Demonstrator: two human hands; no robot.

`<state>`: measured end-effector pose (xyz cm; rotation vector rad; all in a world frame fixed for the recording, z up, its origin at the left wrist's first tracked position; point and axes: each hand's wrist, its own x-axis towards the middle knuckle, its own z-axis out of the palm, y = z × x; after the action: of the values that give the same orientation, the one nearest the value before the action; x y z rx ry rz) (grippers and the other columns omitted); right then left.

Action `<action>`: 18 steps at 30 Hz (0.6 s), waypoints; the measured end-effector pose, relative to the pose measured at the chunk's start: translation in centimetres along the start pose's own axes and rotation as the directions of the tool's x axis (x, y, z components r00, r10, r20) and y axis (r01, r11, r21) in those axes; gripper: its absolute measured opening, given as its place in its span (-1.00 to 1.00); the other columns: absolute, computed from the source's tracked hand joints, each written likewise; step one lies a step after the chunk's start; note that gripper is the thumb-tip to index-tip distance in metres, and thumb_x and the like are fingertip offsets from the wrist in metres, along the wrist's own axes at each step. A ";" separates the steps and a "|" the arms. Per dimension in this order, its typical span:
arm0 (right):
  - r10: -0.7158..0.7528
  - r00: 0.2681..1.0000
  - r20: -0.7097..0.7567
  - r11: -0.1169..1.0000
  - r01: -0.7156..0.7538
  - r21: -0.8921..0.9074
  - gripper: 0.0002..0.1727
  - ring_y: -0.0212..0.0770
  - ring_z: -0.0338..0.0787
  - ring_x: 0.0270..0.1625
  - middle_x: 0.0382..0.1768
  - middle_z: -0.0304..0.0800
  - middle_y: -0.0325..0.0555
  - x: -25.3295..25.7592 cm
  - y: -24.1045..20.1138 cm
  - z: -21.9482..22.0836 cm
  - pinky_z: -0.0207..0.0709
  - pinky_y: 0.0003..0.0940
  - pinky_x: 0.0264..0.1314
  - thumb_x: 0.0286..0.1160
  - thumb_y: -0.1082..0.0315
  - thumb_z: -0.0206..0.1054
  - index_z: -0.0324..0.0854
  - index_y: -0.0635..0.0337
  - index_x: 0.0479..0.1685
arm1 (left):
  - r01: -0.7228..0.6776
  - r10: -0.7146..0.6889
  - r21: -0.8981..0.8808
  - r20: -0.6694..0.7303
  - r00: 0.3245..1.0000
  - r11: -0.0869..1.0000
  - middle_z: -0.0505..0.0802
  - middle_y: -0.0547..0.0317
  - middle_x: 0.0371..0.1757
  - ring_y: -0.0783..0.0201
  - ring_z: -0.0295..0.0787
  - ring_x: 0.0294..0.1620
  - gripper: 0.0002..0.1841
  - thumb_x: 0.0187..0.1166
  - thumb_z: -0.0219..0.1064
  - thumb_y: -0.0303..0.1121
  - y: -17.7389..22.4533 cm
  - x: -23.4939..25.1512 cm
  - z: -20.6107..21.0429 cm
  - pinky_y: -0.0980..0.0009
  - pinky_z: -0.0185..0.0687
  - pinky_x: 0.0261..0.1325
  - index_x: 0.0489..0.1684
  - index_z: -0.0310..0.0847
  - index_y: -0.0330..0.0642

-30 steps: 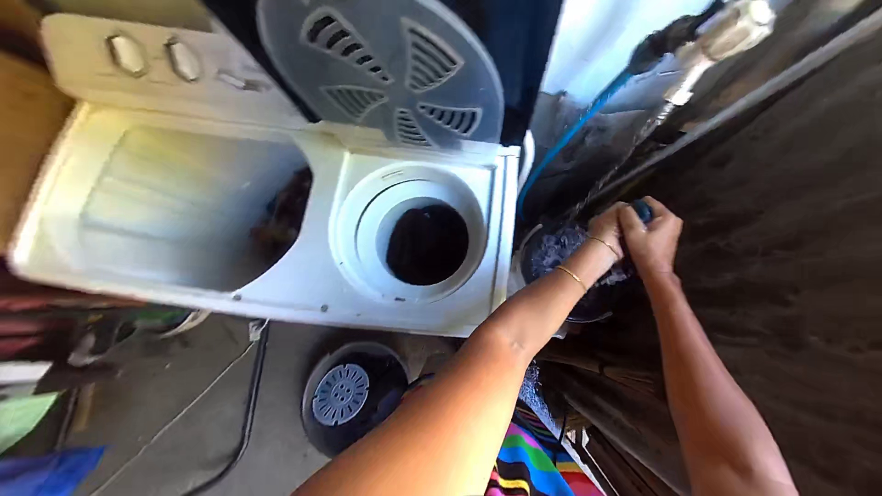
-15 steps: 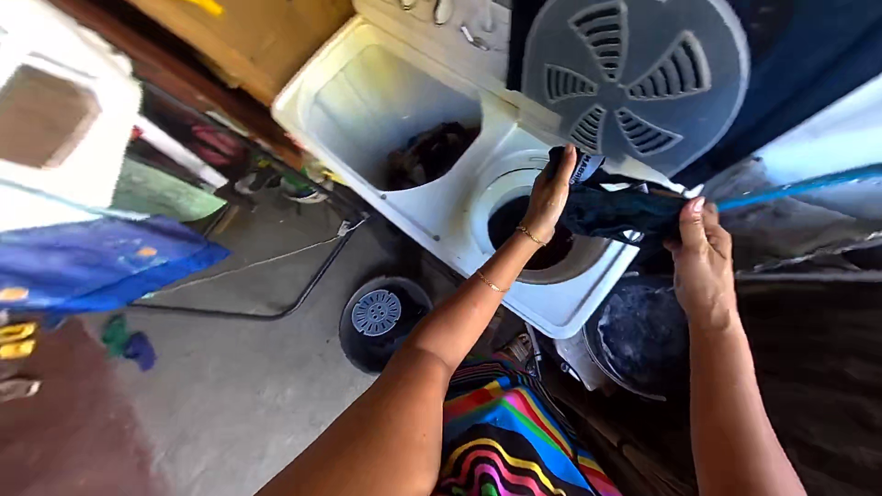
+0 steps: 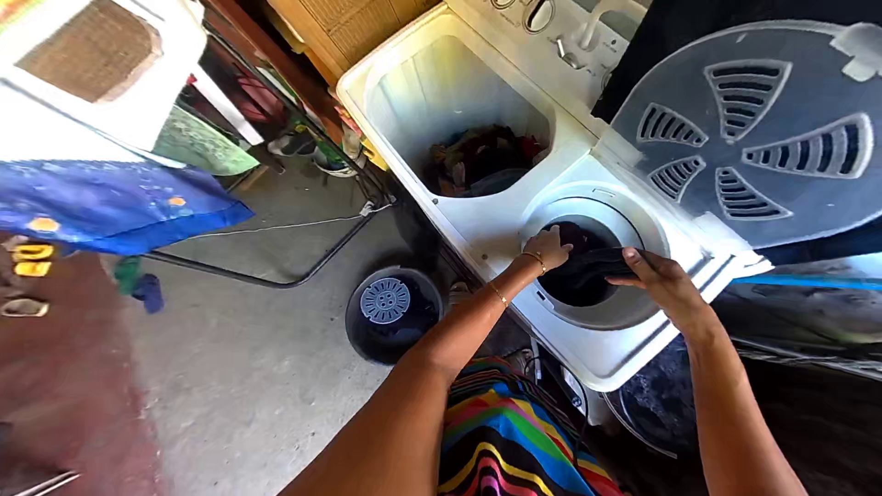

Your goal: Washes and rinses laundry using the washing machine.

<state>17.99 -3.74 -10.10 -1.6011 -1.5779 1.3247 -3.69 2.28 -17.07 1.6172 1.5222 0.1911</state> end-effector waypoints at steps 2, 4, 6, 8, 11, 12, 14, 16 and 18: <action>-0.017 0.994 -0.111 0.938 -0.023 -0.347 -0.57 -0.02 0.88 0.13 0.13 0.84 0.13 1.3 -0.6 -0.6 0.74 0.04 0.23 0.82 0.08 0.18 0.69 0.23 0.32 | -0.130 0.130 -0.014 -0.019 0.991 0.991 0.72 -0.36 0.40 -0.25 0.64 0.47 -0.39 0.73 0.27 -0.08 -0.3 0.2 -2.5 -0.22 0.45 0.54 0.61 0.43 -0.37; -0.059 0.986 -0.153 0.822 -0.039 -0.568 -0.50 0.49 0.59 0.44 0.35 0.64 0.47 3.0 -1.3 -0.8 0.37 0.55 0.40 0.65 0.20 0.38 0.60 0.25 0.49 | -0.286 0.281 -0.076 -0.066 0.957 0.955 0.80 -0.29 0.29 -0.14 0.76 0.32 -0.55 0.73 0.28 -0.22 -1.5 0.6 -5.4 -0.09 0.59 0.44 0.42 0.62 -0.39; -0.075 0.988 -0.137 0.835 -0.013 -0.550 -0.45 0.35 0.67 0.41 0.33 0.71 0.36 5.4 -3.2 0.3 0.48 0.37 0.43 0.64 0.18 0.39 0.54 0.24 0.55 | -0.431 0.419 -0.129 -0.113 0.901 0.893 0.83 -0.23 0.23 -0.04 0.84 0.17 -0.67 0.74 0.26 -0.34 -3.3 1.3 -9.1 0.04 0.73 0.29 0.28 0.70 -0.39; -0.111 0.993 -0.036 0.888 0.083 -0.451 -0.55 0.05 0.87 0.18 0.15 0.85 0.14 8.7 -5.8 2.7 0.70 0.11 0.30 0.69 0.19 0.35 0.61 0.21 0.45 | -0.542 0.522 -0.098 -0.172 0.835 0.835 0.86 -0.15 0.15 0.08 0.86 0.08 -0.72 0.72 0.26 -0.39 -5.8 2.5 -13.4 0.16 0.77 0.21 0.20 0.75 -0.36; -0.214 0.962 0.169 0.890 0.263 -0.371 -0.66 -0.14 0.89 0.15 0.14 0.88 -0.02 15.3 -10.4 7.7 0.75 -0.02 0.28 0.70 0.24 0.32 0.72 0.17 0.32 | -0.515 0.520 0.082 -0.218 0.826 0.853 0.87 -0.09 0.13 0.10 0.86 0.12 -0.71 0.73 0.24 -0.33 -11.1 5.2 -21.4 0.13 0.76 0.28 0.17 0.78 -0.29; -0.234 0.948 0.214 0.882 0.299 -0.364 -0.67 -0.11 0.88 0.16 0.14 0.87 0.02 18.1 -11.7 9.5 0.74 0.00 0.29 0.70 0.26 0.32 0.72 0.20 0.30 | -0.462 0.485 0.148 -0.225 0.845 0.874 0.87 -0.10 0.15 0.06 0.85 0.14 -0.71 0.74 0.23 -0.31 -13.3 6.3 -24.3 0.07 0.74 0.31 0.18 0.78 -0.28; -0.212 0.933 0.290 0.865 0.317 -0.388 -0.67 -0.03 0.86 0.17 0.15 0.85 0.10 24.5 -13.4 13.1 0.71 0.02 0.31 0.69 0.29 0.33 0.72 0.25 0.30 | -0.347 0.411 0.262 -0.254 0.875 0.900 0.86 -0.15 0.16 -0.03 0.83 0.21 -0.70 0.75 0.20 -0.32 -18.0 8.7 -30.0 -0.04 0.67 0.39 0.18 0.76 -0.31; -0.125 0.912 0.392 0.847 0.304 -0.437 -0.62 0.11 0.81 0.25 0.21 0.79 0.20 32.0 -13.7 16.7 0.63 0.07 0.41 0.68 0.29 0.36 0.68 0.30 0.35 | -0.242 0.339 0.333 -0.272 0.901 0.911 0.84 -0.21 0.21 -0.12 0.80 0.28 -0.69 0.77 0.18 -0.35 -22.0 10.4 -34.8 -0.12 0.61 0.45 0.24 0.73 -0.34; -0.040 0.883 0.468 0.821 0.296 -0.489 -0.52 0.24 0.69 0.40 0.33 0.70 0.30 39.8 -11.6 20.4 0.48 0.19 0.54 0.64 0.20 0.42 0.63 0.28 0.43 | -0.188 0.297 0.355 -0.281 0.913 0.916 0.83 -0.21 0.24 -0.13 0.81 0.27 -0.67 0.79 0.15 -0.35 -25.1 11.6 -37.9 -0.15 0.61 0.43 0.30 0.70 -0.32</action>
<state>-11.55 30.78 -18.50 -1.4603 -2.5116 1.2559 -43.61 26.97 -16.18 2.1270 1.6580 0.3865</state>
